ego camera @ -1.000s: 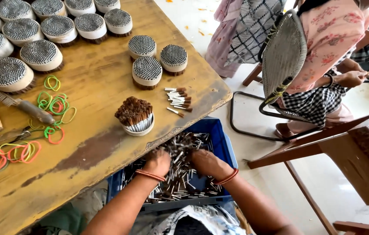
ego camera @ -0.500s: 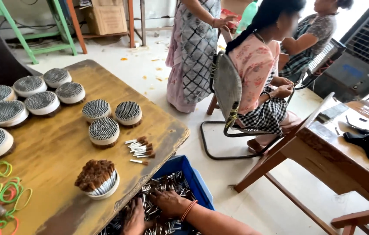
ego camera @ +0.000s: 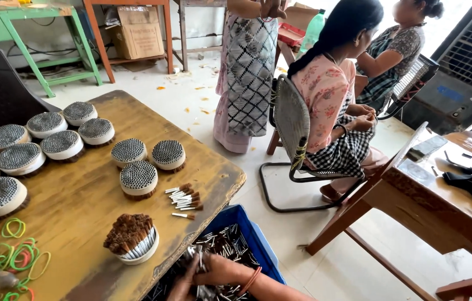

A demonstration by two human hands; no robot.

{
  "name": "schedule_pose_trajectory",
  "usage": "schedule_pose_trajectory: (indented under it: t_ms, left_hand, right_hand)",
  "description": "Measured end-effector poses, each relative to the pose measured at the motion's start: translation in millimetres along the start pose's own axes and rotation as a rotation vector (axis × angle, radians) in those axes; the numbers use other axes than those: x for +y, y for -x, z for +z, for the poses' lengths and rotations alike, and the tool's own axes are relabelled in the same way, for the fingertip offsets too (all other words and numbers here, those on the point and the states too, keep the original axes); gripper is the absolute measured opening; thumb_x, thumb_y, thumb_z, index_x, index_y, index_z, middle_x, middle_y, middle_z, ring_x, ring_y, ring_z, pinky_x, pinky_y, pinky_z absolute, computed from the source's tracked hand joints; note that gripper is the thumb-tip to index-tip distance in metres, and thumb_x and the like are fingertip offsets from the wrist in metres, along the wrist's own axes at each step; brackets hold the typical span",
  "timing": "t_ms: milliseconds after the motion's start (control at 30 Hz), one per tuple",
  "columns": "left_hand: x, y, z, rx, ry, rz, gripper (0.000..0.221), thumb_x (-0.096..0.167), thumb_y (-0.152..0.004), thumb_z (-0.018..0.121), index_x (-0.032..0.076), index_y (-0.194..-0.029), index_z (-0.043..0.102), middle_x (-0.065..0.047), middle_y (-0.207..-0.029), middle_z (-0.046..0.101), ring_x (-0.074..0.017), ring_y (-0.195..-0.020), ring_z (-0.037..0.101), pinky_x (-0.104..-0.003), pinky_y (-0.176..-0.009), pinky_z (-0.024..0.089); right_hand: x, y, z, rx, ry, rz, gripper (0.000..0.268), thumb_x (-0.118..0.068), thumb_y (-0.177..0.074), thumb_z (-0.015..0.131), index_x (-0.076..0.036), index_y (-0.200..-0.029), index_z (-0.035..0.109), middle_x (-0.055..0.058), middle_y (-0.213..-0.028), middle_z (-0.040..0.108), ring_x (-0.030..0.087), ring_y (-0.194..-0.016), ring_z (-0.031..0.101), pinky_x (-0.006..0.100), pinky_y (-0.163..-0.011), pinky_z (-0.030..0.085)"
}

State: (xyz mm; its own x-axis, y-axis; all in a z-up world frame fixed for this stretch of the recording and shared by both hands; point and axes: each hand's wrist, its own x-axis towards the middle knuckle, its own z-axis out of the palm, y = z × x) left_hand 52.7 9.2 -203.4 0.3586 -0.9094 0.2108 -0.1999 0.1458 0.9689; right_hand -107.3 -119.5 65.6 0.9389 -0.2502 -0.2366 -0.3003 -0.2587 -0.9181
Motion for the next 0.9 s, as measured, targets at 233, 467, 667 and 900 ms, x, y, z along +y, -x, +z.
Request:
schedule_pose_trajectory:
  t_ms: [233, 467, 667, 900]
  left_hand:
    - [-24, -25, 24, 0.380, 0.288, -0.909, 0.058, 0.048, -0.091, 0.075, 0.011, -0.136, 0.079, -0.020, -0.112, 0.078, -0.0322, -0.104, 0.072, -0.045, -0.084, 0.058]
    - [136, -31, 39, 0.014, -0.043, -0.542, 0.050, 0.017, -0.065, 0.093, 0.006, -0.110, 0.075, -0.006, -0.092, 0.078, -0.0149, -0.085, 0.074, -0.034, -0.080, 0.059]
    - [107, -41, 37, 0.176, 0.631, -0.786, 0.053, 0.036, -0.078, 0.081, 0.008, -0.121, 0.070, -0.010, -0.093, 0.073, -0.0219, -0.083, 0.070, -0.036, -0.069, 0.058]
    - [113, -34, 25, 0.370, 0.954, -0.809, 0.050, 0.032, -0.077, 0.075, 0.016, -0.124, 0.070, -0.004, -0.113, 0.077, -0.0151, -0.101, 0.070, -0.034, -0.085, 0.057]
  right_hand:
    - [-23, 27, -17, 0.116, 0.533, -0.142, 0.060, -0.048, -0.088, 0.081, -0.009, -0.132, 0.067, 0.031, -0.150, 0.047, 0.047, -0.135, 0.044, 0.046, -0.109, 0.036]
    - [-26, 29, -30, 0.141, 0.121, -0.113, 0.049, -0.023, -0.077, 0.084, -0.005, -0.120, 0.069, 0.014, -0.118, 0.071, 0.029, -0.113, 0.067, 0.036, -0.099, 0.051]
    - [-31, 30, -31, 0.457, 0.252, -0.204, 0.024, -0.018, -0.084, 0.079, -0.007, -0.105, 0.079, 0.011, -0.105, 0.075, 0.028, -0.097, 0.073, 0.037, -0.083, 0.058]
    - [-56, 45, -21, 0.137, 0.319, -0.412, 0.027, -0.026, -0.096, 0.078, -0.003, -0.109, 0.077, 0.016, -0.114, 0.073, 0.030, -0.104, 0.072, 0.040, -0.090, 0.059]
